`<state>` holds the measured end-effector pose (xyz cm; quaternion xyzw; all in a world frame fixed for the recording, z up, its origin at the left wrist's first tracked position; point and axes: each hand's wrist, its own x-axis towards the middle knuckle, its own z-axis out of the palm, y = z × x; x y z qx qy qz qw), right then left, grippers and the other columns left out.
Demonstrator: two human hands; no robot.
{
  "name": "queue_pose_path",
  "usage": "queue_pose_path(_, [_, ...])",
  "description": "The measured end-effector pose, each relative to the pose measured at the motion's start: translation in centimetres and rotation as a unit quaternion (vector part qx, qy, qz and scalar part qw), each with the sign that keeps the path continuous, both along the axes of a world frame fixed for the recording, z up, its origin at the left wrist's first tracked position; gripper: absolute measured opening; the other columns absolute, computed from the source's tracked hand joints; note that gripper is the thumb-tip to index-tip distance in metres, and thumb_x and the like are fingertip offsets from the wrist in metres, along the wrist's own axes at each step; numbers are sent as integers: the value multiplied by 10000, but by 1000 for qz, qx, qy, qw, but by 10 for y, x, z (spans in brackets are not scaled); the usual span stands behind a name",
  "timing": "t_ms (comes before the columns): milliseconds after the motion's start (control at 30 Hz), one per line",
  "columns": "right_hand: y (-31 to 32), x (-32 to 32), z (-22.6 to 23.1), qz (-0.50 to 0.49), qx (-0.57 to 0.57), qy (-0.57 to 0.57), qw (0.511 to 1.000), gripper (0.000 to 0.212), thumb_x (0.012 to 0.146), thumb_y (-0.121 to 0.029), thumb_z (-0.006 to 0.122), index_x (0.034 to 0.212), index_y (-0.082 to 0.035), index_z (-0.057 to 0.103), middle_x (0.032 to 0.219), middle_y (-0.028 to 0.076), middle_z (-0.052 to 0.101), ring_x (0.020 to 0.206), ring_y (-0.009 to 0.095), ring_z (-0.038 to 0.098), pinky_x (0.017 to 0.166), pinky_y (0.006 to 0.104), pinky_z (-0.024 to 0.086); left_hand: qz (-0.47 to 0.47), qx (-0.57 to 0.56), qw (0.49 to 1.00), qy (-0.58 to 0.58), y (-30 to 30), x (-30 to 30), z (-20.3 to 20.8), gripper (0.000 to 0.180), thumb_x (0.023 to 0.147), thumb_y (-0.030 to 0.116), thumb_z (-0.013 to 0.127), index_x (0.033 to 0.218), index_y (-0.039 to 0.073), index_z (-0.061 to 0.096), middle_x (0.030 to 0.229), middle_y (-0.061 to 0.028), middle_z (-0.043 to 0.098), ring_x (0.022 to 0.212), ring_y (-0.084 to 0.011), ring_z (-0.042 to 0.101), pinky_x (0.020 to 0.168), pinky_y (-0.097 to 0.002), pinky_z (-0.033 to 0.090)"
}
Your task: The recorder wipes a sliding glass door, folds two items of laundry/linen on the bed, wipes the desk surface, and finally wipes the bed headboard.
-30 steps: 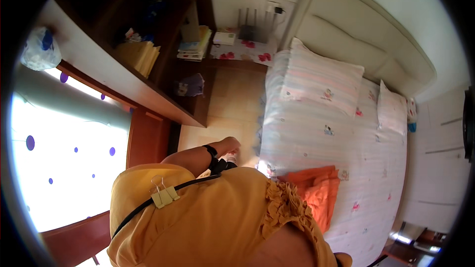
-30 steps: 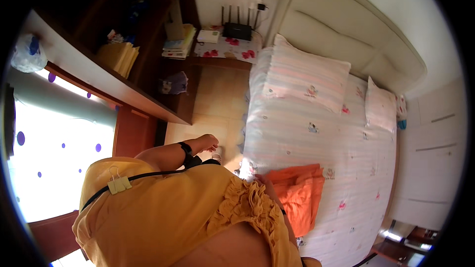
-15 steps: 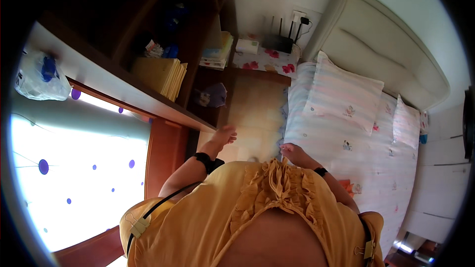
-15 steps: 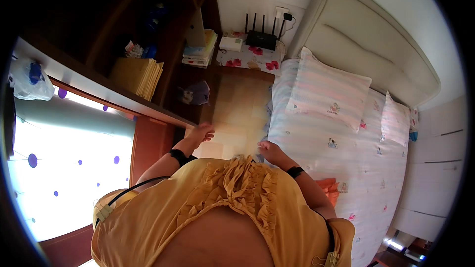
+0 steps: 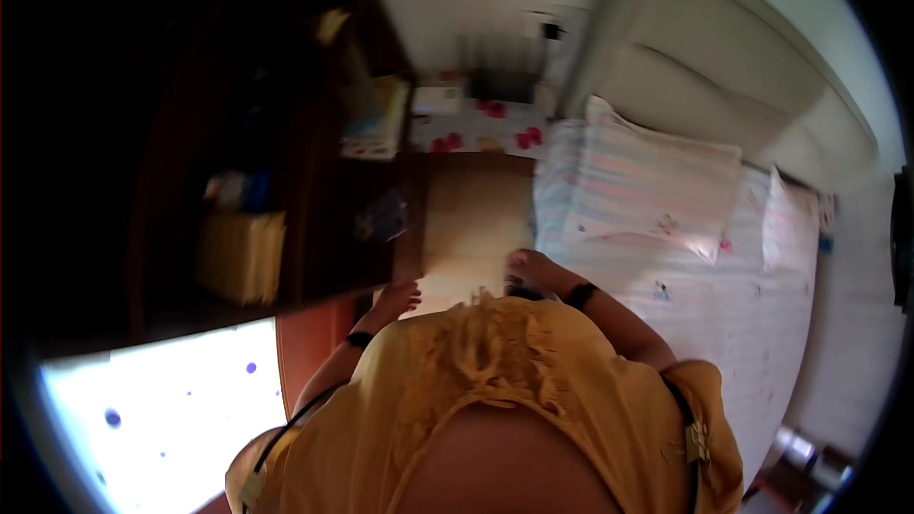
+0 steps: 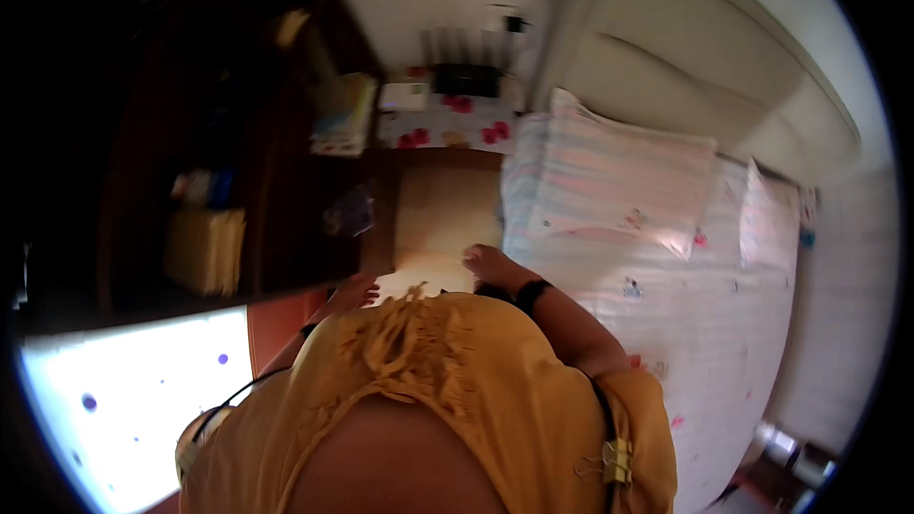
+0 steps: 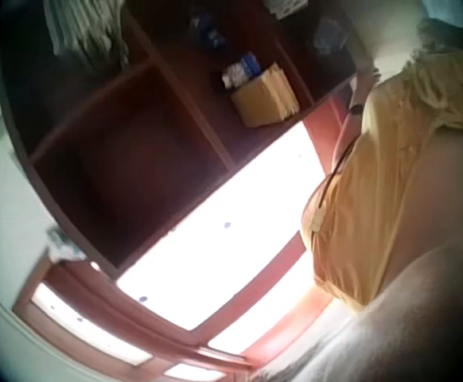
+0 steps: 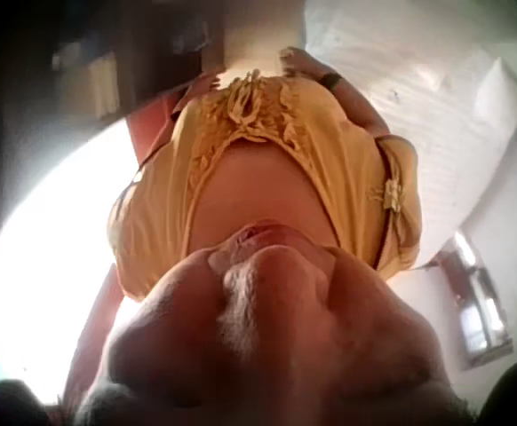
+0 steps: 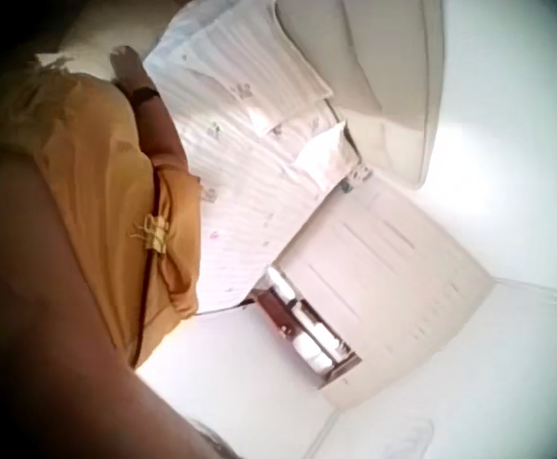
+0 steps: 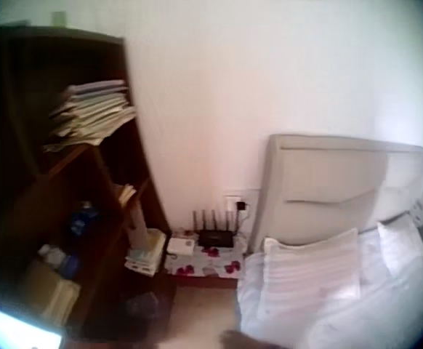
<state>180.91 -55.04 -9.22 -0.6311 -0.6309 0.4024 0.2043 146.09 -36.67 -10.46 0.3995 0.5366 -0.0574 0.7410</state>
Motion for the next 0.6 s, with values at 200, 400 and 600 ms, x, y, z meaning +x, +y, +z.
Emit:
queue_pose_path(200, [-6, 122, -103, -68, 60, -164, 982, 139, 778, -113, 612, 884, -55, 543, 829, 109, 584, 809, 260, 607, 710, 374, 487, -75, 56, 995, 22, 30, 52, 0, 283, 934, 262, 553, 1139, 71, 507, 1029, -89, 603, 851, -185, 615, 692, -314, 497])
queue_pose_path(400, [-34, 221, -147, -285, -99, -121, 946, 197, 692, -139, 680, 833, -43, 583, 887, 141, 613, 904, 333, 601, 792, 427, 484, -99, -43, 994, 4, 49, 68, -56, 283, 934, 216, 549, 1162, 54, 508, 1045, -110, 605, 888, -201, 611, 755, -308, 491])
queue_pose_path(600, [-156, 268, -159, -548, -24, -21, 836, 206, 745, -189, 641, 852, -22, 584, 959, 145, 615, 877, 333, 592, 750, 403, 485, -274, -66, 959, 9, 5, 262, -102, 386, 910, 273, 574, 1209, 43, 492, 1085, -109, 608, 904, -198, 607, 752, -328, 498])
